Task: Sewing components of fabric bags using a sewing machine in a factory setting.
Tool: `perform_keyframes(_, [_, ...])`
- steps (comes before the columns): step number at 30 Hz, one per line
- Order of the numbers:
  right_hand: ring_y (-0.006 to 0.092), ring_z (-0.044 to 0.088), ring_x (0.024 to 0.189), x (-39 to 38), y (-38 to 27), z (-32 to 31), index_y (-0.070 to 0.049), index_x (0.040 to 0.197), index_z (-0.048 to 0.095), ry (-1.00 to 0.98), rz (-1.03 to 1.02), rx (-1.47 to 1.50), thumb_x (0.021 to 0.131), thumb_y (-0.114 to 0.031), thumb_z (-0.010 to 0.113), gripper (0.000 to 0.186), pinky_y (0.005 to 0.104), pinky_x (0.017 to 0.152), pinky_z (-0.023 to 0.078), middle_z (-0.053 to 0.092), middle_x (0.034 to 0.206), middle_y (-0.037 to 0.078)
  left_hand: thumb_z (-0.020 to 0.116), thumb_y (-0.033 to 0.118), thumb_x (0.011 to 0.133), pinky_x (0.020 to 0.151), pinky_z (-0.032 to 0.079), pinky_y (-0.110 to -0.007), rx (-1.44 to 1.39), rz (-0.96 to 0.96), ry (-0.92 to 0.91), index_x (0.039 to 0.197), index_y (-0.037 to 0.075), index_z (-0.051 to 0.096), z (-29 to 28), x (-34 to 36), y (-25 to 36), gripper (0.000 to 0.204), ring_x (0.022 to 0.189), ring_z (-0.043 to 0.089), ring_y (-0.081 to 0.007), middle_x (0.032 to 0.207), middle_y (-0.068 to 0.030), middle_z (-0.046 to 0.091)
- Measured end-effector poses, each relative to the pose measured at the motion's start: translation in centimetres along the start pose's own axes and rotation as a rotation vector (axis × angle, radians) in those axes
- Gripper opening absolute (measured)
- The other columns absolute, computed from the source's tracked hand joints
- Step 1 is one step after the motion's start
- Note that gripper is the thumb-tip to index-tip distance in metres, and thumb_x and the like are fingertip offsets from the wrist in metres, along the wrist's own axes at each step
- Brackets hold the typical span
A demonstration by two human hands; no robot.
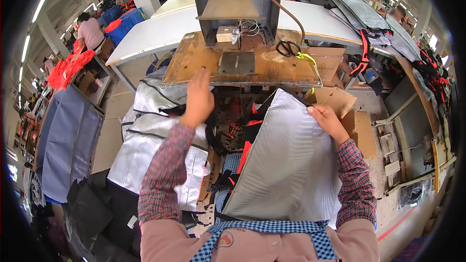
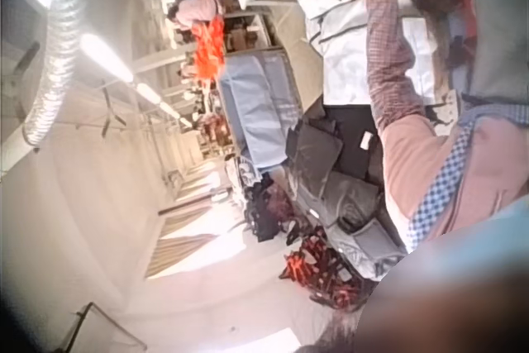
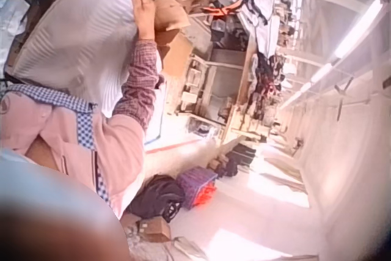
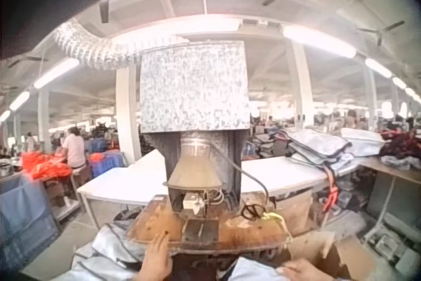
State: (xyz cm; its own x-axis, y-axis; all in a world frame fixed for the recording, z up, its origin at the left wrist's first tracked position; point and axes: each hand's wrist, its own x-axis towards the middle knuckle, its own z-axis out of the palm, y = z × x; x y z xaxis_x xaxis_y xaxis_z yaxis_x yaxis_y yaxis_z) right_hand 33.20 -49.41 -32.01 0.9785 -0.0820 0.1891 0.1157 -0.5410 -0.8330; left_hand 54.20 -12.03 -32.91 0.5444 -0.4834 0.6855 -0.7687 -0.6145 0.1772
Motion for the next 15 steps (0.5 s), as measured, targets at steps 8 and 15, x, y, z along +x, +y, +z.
perform_keyframes(8, [0.0151, 0.038, 0.058, -1.5, -0.1, 0.1, 0.003, 0.078, 0.053, 0.127, -0.040, -0.103, 0.095, -0.029, 0.060, 0.037, 0.0335, 0.055, 0.039, 0.038, 0.063, 0.011, 0.058, 0.017, 0.089, 0.073, 0.051, -0.047, -0.072, -0.017, -0.308, 0.120, 0.005, 0.059, 0.1, 3.5, -1.3, 0.034, 0.089, 0.064, -0.0384, 0.097, -0.0218, 0.067])
perform_keyframes(15, [0.0122, 0.037, 0.059, -1.1, 1.1, 1.0, 0.002, 0.078, 0.055, 0.068, -0.030, -0.078, 0.096, -0.029, 0.059, 0.036, 0.0318, 0.054, 0.039, 0.039, 0.063, 0.009, 0.061, 0.017, 0.083, 0.115, 0.025, -0.050, -0.315, 0.810, -0.354, 0.123, 0.012, 0.055, -7.1, -9.6, 12.5, 0.041, 0.134, 0.044, -0.0246, 0.141, -0.0099, 0.049])
